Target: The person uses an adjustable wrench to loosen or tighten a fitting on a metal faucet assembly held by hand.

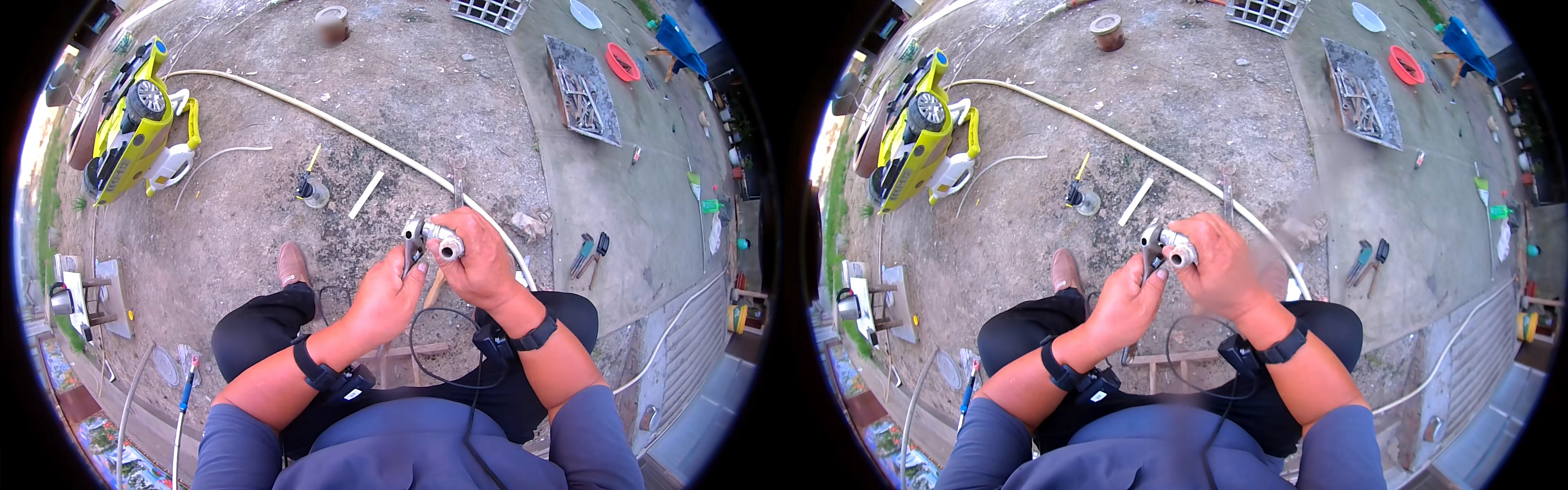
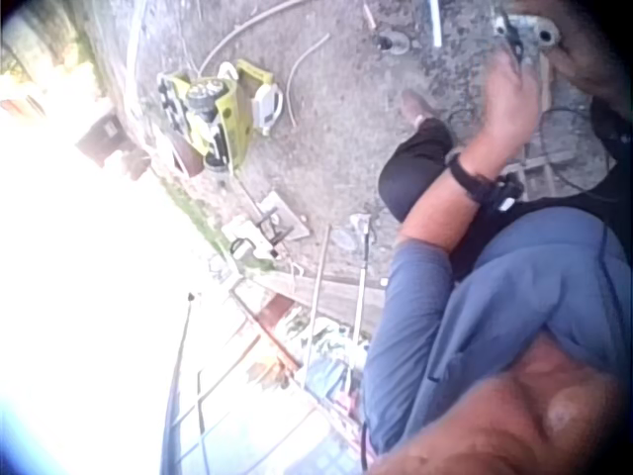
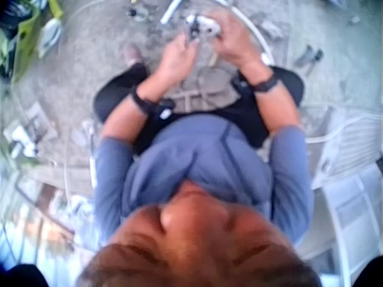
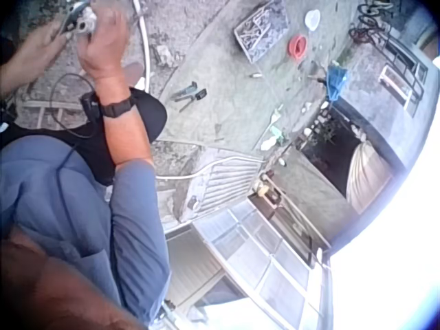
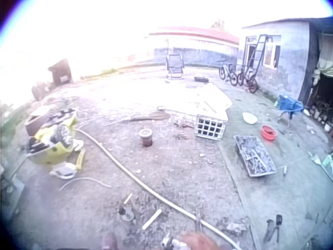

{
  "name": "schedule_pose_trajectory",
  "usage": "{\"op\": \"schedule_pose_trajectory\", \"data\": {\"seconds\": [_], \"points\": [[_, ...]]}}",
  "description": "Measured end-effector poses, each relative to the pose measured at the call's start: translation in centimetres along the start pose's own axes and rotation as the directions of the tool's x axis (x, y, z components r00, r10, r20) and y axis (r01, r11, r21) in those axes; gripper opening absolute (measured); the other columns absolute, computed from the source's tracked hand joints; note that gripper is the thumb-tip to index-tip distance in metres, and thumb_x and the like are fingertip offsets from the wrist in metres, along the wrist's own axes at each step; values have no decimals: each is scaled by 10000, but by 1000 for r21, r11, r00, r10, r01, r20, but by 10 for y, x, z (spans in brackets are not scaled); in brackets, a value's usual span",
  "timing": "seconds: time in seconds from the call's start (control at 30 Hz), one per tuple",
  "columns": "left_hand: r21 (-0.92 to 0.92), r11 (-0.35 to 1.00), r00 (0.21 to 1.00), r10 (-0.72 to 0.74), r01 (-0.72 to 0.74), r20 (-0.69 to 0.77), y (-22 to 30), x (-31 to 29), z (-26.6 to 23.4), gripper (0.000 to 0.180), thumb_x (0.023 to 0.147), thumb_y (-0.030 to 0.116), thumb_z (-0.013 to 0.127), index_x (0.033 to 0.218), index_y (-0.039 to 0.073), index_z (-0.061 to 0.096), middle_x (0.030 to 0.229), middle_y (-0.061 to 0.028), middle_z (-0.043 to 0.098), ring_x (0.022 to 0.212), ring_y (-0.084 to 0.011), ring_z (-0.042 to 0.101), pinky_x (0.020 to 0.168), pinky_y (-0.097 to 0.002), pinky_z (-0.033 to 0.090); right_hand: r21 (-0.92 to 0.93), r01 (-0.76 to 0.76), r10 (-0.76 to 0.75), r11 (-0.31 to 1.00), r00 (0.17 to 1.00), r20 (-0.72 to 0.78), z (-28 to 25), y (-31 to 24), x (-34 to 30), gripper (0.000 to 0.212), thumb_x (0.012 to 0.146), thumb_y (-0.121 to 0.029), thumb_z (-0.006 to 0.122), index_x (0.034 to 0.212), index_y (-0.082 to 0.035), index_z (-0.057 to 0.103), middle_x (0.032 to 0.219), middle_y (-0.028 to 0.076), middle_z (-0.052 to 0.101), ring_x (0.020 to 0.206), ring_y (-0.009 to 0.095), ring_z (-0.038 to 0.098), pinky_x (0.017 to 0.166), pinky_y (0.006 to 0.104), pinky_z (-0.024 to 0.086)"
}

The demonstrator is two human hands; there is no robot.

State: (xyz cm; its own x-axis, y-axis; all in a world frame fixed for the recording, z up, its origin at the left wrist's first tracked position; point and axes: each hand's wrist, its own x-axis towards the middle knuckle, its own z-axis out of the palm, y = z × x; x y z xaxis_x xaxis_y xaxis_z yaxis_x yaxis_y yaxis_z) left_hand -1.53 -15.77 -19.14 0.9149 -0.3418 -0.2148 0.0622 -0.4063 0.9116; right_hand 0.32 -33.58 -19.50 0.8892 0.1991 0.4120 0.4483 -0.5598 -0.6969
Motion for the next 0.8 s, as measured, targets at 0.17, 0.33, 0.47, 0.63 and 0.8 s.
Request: {"op": "schedule_pose_trajectory", "data": {"seconds": [0.17,0.33,0.47,0.63,0.8], "points": [[57,998,998,10,-7,-64,8,-2,0,173,936,101,531,1074,-1,506,797,-203,597,727,-386,604,645,-423,464,216,-285,286,934,958,27,2,-15,0,231,932,-218,623,1066,-38,570,863,92,606,766,212,594,680,334,470],[142,988,992,75,-60,-103,5,-1,2,267,917,101,547,1151,-7,481,848,-227,616,775,-430,615,672,-456,479,509,-427,457,748,887,72,10,-10,-3,210,940,-232,618,1027,-45,574,782,53,598,695,151,570,634,299,452],[195,972,981,156,-131,-119,2,3,2,402,897,111,567,1258,-25,454,919,-245,649,809,-444,630,706,-480,508,727,-531,557,435,793,246,9,-12,-1,182,964,-235,585,1016,-61,576,749,3,558,650,77,503,577,235,399],[301,910,928,339,-284,-152,-10,11,4,421,873,54,576,1266,-36,454,905,-229,647,752,-420,637,646,-447,516,785,-589,576,190,715,397,1,-15,2,207,982,-287,536,1023,-87,570,720,9,527,539,47,402,474,198,314],[459,811,864,477,-362,-161,-24,18,3,496,785,59,648,1231,-72,474,826,-201,642,687,-347,647,588,-416,523,786,-618,583,21,646,493,-4,-19,4,248,990,-313,500,1059,-83,560,698,56,509,483,65,360,436,207,284]]}}
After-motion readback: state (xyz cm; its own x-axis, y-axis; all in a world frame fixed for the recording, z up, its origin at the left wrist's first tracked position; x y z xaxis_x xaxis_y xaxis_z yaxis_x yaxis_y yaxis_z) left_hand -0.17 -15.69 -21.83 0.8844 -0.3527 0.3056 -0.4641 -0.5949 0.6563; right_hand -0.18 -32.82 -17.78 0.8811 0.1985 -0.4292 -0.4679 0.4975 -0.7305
